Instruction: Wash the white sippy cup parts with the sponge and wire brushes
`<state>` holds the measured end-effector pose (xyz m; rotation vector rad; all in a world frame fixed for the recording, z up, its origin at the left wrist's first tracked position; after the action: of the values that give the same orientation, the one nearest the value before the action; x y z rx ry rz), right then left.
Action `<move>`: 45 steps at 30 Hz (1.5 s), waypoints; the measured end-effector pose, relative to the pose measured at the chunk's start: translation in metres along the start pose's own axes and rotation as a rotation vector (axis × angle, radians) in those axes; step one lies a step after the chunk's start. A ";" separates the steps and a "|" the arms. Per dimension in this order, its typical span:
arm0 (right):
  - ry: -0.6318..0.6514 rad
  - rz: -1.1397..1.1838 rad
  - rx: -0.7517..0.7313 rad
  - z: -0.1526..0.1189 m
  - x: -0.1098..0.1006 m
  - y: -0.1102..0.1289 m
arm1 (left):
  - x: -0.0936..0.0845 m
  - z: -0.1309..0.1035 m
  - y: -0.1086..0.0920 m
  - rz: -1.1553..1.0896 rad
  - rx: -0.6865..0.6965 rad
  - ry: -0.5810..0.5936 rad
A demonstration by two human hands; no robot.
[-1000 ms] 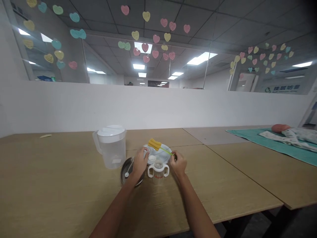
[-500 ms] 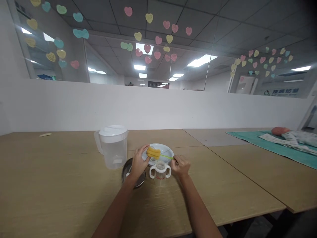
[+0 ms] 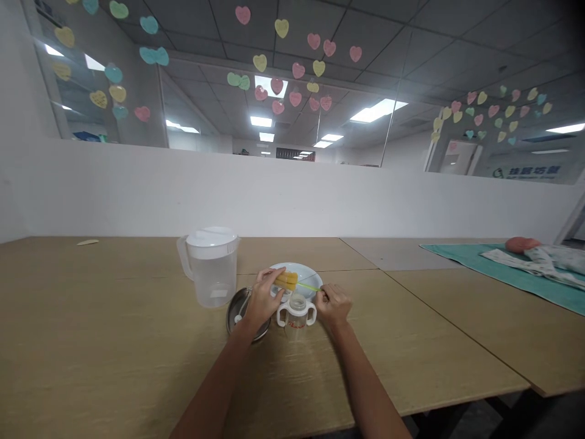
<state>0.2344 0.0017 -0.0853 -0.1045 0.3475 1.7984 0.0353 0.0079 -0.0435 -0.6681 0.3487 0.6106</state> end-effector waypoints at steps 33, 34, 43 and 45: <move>-0.114 -0.073 0.124 -0.004 0.000 -0.016 | -0.004 -0.016 0.087 0.300 -0.361 -0.031; -0.110 -0.076 0.137 -0.003 0.000 -0.017 | -0.003 -0.017 0.087 0.300 -0.354 -0.026; -0.079 -0.091 0.268 -0.003 0.008 -0.028 | 0.001 -0.015 0.070 0.265 -0.223 -0.016; -0.064 -0.097 0.290 -0.003 0.010 -0.031 | 0.001 -0.014 0.059 0.245 -0.175 -0.027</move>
<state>0.2611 0.0164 -0.0964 0.1376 0.5436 1.6348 -0.0025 0.0354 -0.0819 -0.7898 0.3577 0.8904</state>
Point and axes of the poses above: each hand's wrist, its own z-axis towards the middle knuckle, its own x-axis out of the palm, y = z × x, the point moved 7 cm from there along z, towards the middle knuckle, and after that the axes turned 6 degrees about -y, right-handed, at the moved point
